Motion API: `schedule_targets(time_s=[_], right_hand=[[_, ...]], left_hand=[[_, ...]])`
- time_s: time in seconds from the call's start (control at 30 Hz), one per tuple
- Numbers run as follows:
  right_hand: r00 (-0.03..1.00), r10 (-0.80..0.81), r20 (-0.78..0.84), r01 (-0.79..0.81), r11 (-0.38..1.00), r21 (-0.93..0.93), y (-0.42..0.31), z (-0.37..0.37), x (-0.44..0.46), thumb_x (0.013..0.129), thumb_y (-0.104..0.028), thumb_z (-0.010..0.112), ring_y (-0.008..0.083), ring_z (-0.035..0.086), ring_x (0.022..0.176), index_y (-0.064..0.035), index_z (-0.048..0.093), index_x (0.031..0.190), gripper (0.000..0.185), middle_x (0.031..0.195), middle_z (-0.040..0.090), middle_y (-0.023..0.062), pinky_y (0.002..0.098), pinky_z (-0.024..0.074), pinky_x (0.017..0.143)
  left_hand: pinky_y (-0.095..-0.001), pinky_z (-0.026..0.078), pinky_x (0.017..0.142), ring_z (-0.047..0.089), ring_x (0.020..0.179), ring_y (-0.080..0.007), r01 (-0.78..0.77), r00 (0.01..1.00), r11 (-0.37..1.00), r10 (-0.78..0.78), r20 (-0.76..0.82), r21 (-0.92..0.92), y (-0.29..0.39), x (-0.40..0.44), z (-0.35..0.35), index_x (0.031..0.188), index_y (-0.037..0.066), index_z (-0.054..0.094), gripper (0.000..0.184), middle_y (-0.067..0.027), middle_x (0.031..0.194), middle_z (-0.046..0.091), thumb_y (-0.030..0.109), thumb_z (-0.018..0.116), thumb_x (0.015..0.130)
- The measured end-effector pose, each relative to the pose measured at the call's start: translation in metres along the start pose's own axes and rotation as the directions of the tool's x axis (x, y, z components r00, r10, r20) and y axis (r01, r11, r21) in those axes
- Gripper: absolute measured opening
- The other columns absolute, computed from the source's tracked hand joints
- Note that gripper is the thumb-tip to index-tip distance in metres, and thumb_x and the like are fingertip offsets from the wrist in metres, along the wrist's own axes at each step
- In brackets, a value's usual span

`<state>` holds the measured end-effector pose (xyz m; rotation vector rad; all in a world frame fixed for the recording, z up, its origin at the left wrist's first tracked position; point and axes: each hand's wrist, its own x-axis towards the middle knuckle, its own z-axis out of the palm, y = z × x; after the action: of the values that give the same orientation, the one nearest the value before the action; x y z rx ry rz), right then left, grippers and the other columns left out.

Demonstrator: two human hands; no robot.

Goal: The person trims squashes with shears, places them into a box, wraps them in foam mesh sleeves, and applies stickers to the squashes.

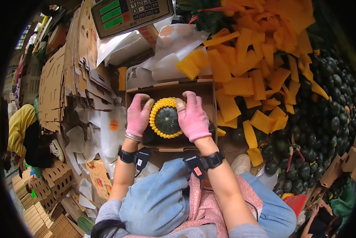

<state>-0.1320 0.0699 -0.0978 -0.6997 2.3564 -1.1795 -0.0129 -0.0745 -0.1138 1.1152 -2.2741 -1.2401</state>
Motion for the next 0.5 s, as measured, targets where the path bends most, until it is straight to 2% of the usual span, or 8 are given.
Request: schedule_targets(time_s=[0.03, 0.07, 0.17, 0.2, 0.27, 0.3, 0.4, 0.5], right_hand=[[0.987, -0.147, -0.068, 0.140, 0.985, -0.102, 0.002, 0.001, -0.009, 0.092, -0.031, 0.055, 0.0400, 0.059, 0.094, -0.0152, 0.049, 0.114, 0.028, 0.114, 0.050, 0.0163, 0.0454, 0.0519, 0.072], [0.956, -0.257, -0.139, 0.246, 0.965, -0.089, 0.000, 0.000, -0.016, 0.089, -0.029, 0.059, 0.0398, 0.058, 0.095, -0.0147, 0.053, 0.110, 0.027, 0.111, 0.052, 0.0159, 0.0460, 0.0517, 0.074], [0.831, -0.554, -0.040, 0.533, 0.816, -0.226, 0.007, 0.000, -0.026, 0.081, -0.032, 0.064, 0.0349, 0.054, 0.096, -0.0133, 0.059, 0.104, 0.030, 0.111, 0.053, 0.0146, 0.0438, 0.0501, 0.076], [0.839, -0.544, -0.003, 0.523, 0.809, -0.267, 0.003, -0.002, -0.026, 0.080, -0.033, 0.064, 0.0343, 0.053, 0.096, -0.0137, 0.059, 0.105, 0.032, 0.112, 0.052, 0.0143, 0.0436, 0.0494, 0.075], [0.853, -0.517, 0.064, 0.505, 0.791, -0.345, -0.011, -0.008, -0.028, 0.079, -0.036, 0.065, 0.0331, 0.053, 0.097, -0.0145, 0.059, 0.106, 0.035, 0.112, 0.052, 0.0136, 0.0431, 0.0480, 0.073], [0.886, -0.444, 0.133, 0.458, 0.795, -0.398, -0.016, -0.007, -0.030, 0.078, -0.043, 0.065, 0.0344, 0.053, 0.098, -0.0132, 0.058, 0.113, 0.047, 0.118, 0.052, 0.0136, 0.0442, 0.0479, 0.075], [0.939, -0.308, 0.150, 0.342, 0.817, -0.464, -0.017, 0.002, -0.034, 0.077, -0.040, 0.065, 0.0348, 0.053, 0.097, -0.0133, 0.053, 0.120, 0.052, 0.117, 0.052, 0.0141, 0.0446, 0.0478, 0.075], [0.925, -0.370, 0.083, 0.367, 0.819, -0.442, -0.005, 0.008, -0.033, 0.077, -0.040, 0.063, 0.0332, 0.053, 0.094, -0.0134, 0.049, 0.122, 0.054, 0.115, 0.051, 0.0128, 0.0444, 0.0462, 0.070]], left_hand=[[-0.0343, 0.051, 0.073, 0.058, 0.083, -0.0288, -0.115, 0.987, 0.993, 0.114, -0.117, -0.003, 0.004, -0.006, -0.003, 0.102, 0.007, 0.061, 0.021, -0.0147, 0.104, 0.059, 0.012, 0.068, 0.083], [-0.0325, 0.051, 0.073, 0.058, 0.087, -0.0267, -0.219, 0.973, 0.976, 0.219, -0.079, 0.006, 0.015, -0.015, -0.009, 0.103, 0.007, 0.061, 0.023, -0.0149, 0.110, 0.057, 0.009, 0.069, 0.081], [-0.0306, 0.052, 0.075, 0.058, 0.095, -0.0252, -0.517, 0.853, 0.855, 0.509, 0.114, 0.046, 0.029, -0.042, -0.024, 0.109, 0.009, 0.064, 0.039, -0.0166, 0.133, 0.042, 0.000, 0.073, 0.072], [-0.0333, 0.051, 0.078, 0.057, 0.092, -0.0276, -0.492, 0.870, 0.858, 0.481, 0.108, 0.144, 0.026, -0.047, -0.022, 0.111, 0.016, 0.066, 0.038, -0.0169, 0.128, 0.045, 0.005, 0.072, 0.076], [-0.0317, 0.051, 0.080, 0.057, 0.094, -0.0273, -0.359, 0.933, 0.893, 0.338, 0.125, 0.269, 0.019, -0.048, -0.022, 0.116, 0.015, 0.065, 0.038, -0.0159, 0.124, 0.048, 0.002, 0.066, 0.080], [-0.0310, 0.050, 0.081, 0.057, 0.094, -0.0270, -0.336, 0.940, 0.926, 0.318, 0.123, 0.172, 0.016, -0.049, -0.020, 0.117, 0.014, 0.064, 0.037, -0.0156, 0.122, 0.049, 0.002, 0.063, 0.082], [-0.0291, 0.049, 0.081, 0.057, 0.094, -0.0259, -0.251, 0.959, 0.963, 0.261, 0.114, -0.095, 0.008, -0.049, -0.009, 0.120, 0.011, 0.061, 0.035, -0.0145, 0.116, 0.051, 0.000, 0.055, 0.088], [-0.0274, 0.047, 0.082, 0.056, 0.097, -0.0219, -0.164, 0.970, 0.961, 0.198, 0.142, -0.222, 0.001, -0.047, -0.005, 0.124, 0.006, 0.057, 0.033, -0.0125, 0.113, 0.052, 0.001, 0.047, 0.093]])
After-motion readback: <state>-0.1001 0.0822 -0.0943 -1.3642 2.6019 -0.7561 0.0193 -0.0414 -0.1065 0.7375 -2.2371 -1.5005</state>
